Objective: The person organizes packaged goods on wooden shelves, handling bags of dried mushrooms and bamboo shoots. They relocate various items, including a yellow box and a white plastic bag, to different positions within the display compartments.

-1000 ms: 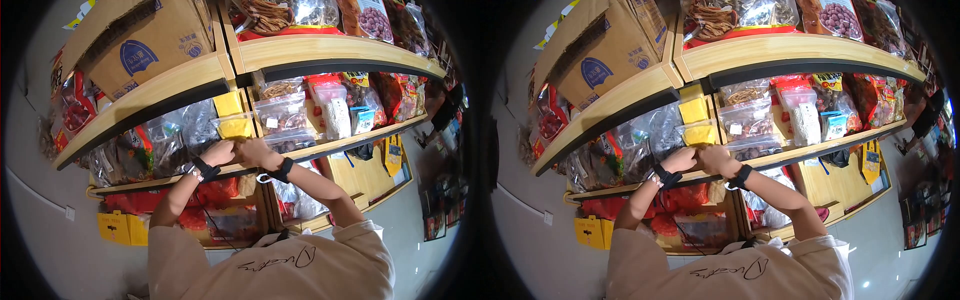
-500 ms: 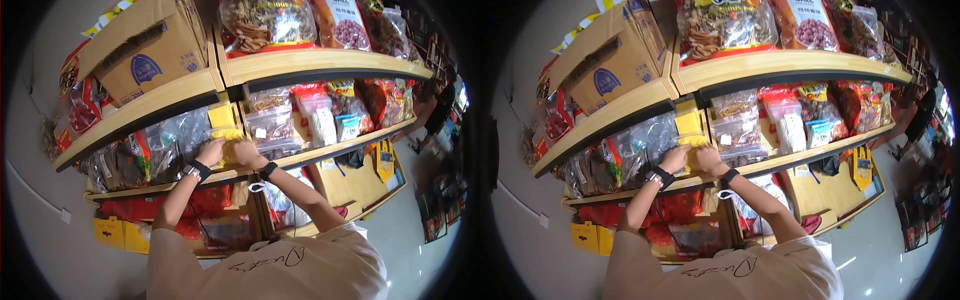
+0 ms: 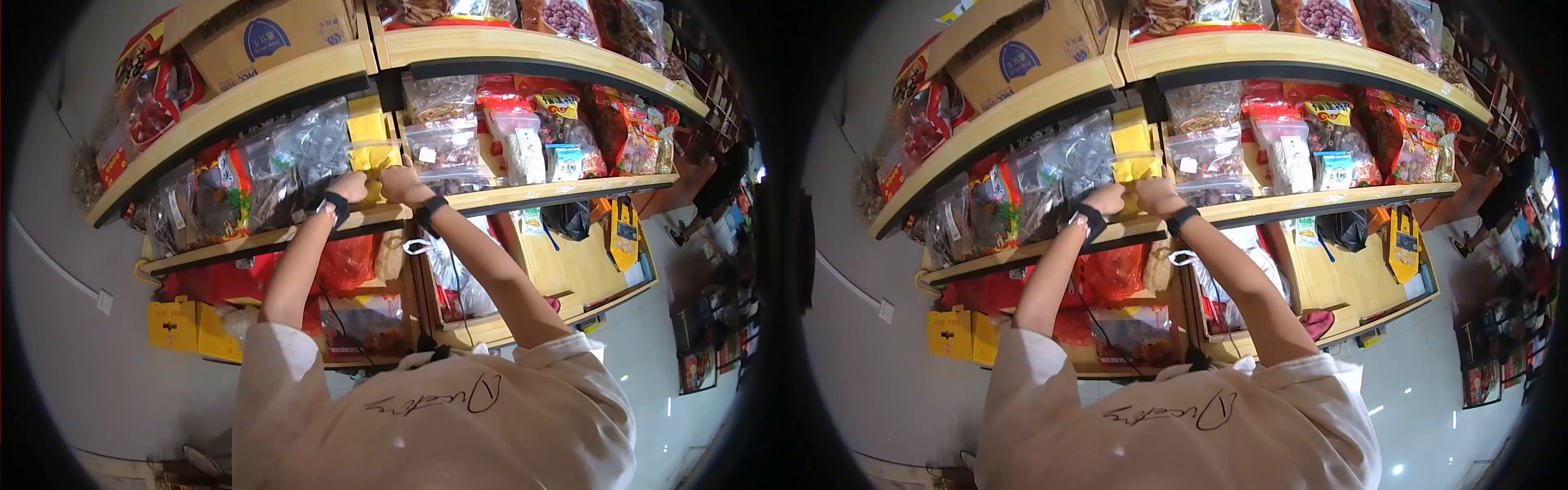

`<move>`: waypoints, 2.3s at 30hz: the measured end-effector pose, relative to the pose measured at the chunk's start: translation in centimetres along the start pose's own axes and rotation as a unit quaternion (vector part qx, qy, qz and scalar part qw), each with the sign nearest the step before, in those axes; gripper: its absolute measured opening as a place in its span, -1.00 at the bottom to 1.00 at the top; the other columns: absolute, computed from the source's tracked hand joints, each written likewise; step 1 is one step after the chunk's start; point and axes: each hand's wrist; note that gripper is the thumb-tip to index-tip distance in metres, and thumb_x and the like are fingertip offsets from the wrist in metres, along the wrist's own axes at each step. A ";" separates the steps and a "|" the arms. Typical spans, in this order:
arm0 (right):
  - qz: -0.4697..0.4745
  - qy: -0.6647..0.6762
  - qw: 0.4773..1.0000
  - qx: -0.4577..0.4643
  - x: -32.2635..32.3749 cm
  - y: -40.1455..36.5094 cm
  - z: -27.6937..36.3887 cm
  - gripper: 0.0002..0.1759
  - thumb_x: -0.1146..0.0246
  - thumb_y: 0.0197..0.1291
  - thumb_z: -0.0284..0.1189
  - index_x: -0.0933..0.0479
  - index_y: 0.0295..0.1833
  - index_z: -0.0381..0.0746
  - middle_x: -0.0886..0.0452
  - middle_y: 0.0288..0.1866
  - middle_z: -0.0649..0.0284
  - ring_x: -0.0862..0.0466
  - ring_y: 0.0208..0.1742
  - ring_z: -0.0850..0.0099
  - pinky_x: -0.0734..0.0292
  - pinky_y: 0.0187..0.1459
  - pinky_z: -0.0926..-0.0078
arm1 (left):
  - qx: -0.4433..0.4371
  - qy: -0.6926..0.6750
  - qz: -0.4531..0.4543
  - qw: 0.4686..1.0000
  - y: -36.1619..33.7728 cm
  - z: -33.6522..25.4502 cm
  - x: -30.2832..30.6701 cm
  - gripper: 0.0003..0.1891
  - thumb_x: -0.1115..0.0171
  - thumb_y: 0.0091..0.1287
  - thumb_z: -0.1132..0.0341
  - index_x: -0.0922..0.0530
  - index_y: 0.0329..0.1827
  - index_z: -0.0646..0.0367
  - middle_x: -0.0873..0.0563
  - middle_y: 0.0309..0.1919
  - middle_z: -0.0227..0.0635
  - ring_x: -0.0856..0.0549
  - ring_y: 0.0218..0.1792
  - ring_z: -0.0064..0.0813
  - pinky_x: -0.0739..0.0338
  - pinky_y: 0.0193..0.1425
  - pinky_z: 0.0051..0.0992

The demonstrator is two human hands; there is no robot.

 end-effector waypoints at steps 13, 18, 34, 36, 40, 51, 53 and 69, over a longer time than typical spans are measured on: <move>-0.017 0.079 0.997 0.000 -9.2 -24.8 -3.6 -0.80 -0.08 -0.04 -0.39 -0.56 -0.29 -0.14 -0.56 -0.26 0.24 -0.48 -0.10 0.29 -0.22 0.04 0.29 | -0.239 -0.197 0.146 0.940 -21.4 -6.2 -18.7 -0.67 -0.04 0.21 0.31 -0.43 0.00 0.30 -0.57 -0.12 -0.10 -0.58 -0.14 -0.17 -0.43 0.00 -0.42; 0.215 0.051 0.964 -0.150 -14.5 -34.9 -4.2 -0.46 -0.11 0.03 0.02 -0.42 0.03 -0.11 -0.50 -0.05 0.16 -0.42 0.07 0.20 -0.18 0.13 0.17 | -0.073 -0.334 0.263 0.902 -27.1 -12.3 -24.4 -0.62 -0.05 0.22 0.19 -0.45 0.02 0.25 -0.56 -0.09 -0.01 -0.56 -0.08 -0.11 -0.40 0.02 -0.31; 0.028 0.281 0.955 -0.092 -12.4 -41.9 -8.9 -0.67 -0.09 -0.08 -0.52 -0.50 -0.11 -0.23 -0.48 0.02 0.11 -0.42 0.13 0.20 -0.33 0.13 0.34 | 0.007 -0.156 0.038 0.987 -19.3 -21.2 -31.3 -0.34 -0.22 0.01 0.32 -0.21 0.22 0.27 -0.16 0.24 0.14 -0.16 0.26 0.09 -0.12 0.31 -0.22; 0.119 0.336 0.917 -0.177 -12.0 -43.0 -10.9 -0.74 -0.07 -0.02 -0.47 -0.51 -0.16 -0.20 -0.56 -0.16 0.10 -0.50 -0.01 0.17 -0.43 -0.05 0.29 | -0.009 -0.129 0.066 0.989 -20.3 -21.7 -33.2 -0.28 -0.23 -0.01 0.34 -0.15 0.26 0.23 -0.11 0.27 0.11 -0.13 0.27 0.09 -0.13 0.31 -0.23; 0.092 0.314 0.910 -0.255 -14.0 -45.6 -14.8 -0.77 -0.13 0.01 -0.33 -0.50 -0.24 -0.21 -0.59 -0.33 0.17 -0.59 -0.30 0.23 -0.47 -0.29 0.35 | 0.054 -0.140 0.080 0.985 -20.5 -23.5 -31.5 -0.23 -0.24 -0.04 0.34 -0.11 0.31 0.07 -0.04 0.33 -0.05 -0.08 0.30 0.09 -0.29 0.23 -0.22; 0.096 0.556 0.716 -0.411 -26.4 -48.0 -21.6 -0.71 -0.20 0.02 -0.43 -0.24 -0.22 -0.28 -0.40 -0.53 0.33 -0.36 -0.57 0.58 -0.27 -0.57 0.57 | 0.223 -0.084 0.077 0.968 -19.6 -27.8 -31.4 -0.13 -0.28 -0.05 0.31 0.01 0.36 0.07 -0.01 0.33 -0.01 0.06 0.34 0.10 -0.16 0.31 -0.17; 0.043 0.549 0.728 -0.407 -23.7 -47.8 -21.0 -0.75 -0.19 0.02 -0.44 -0.28 -0.26 -0.28 -0.39 -0.58 0.36 -0.36 -0.62 0.57 -0.26 -0.59 0.57 | 0.232 -0.089 0.065 0.966 -19.6 -27.8 -32.1 -0.12 -0.28 -0.05 0.31 0.01 0.35 0.08 -0.01 0.33 0.00 0.06 0.34 0.11 -0.12 0.33 -0.16; 0.115 0.550 0.721 -0.405 -19.2 -47.6 -20.3 -0.48 -0.27 -0.01 -0.23 -0.31 -0.04 -0.34 -0.53 -0.18 0.14 -0.52 -0.14 0.41 -0.41 -0.14 0.50 | 0.187 -0.102 0.077 0.974 -20.6 -26.5 -32.2 -0.12 -0.23 -0.04 0.31 0.05 0.37 -0.04 0.01 0.36 -0.18 0.06 0.36 0.01 -0.36 0.13 -0.07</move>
Point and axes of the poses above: each hand's wrist, its own y-axis towards the middle knuckle, its own x-axis out of the back of the hand, z = x × y
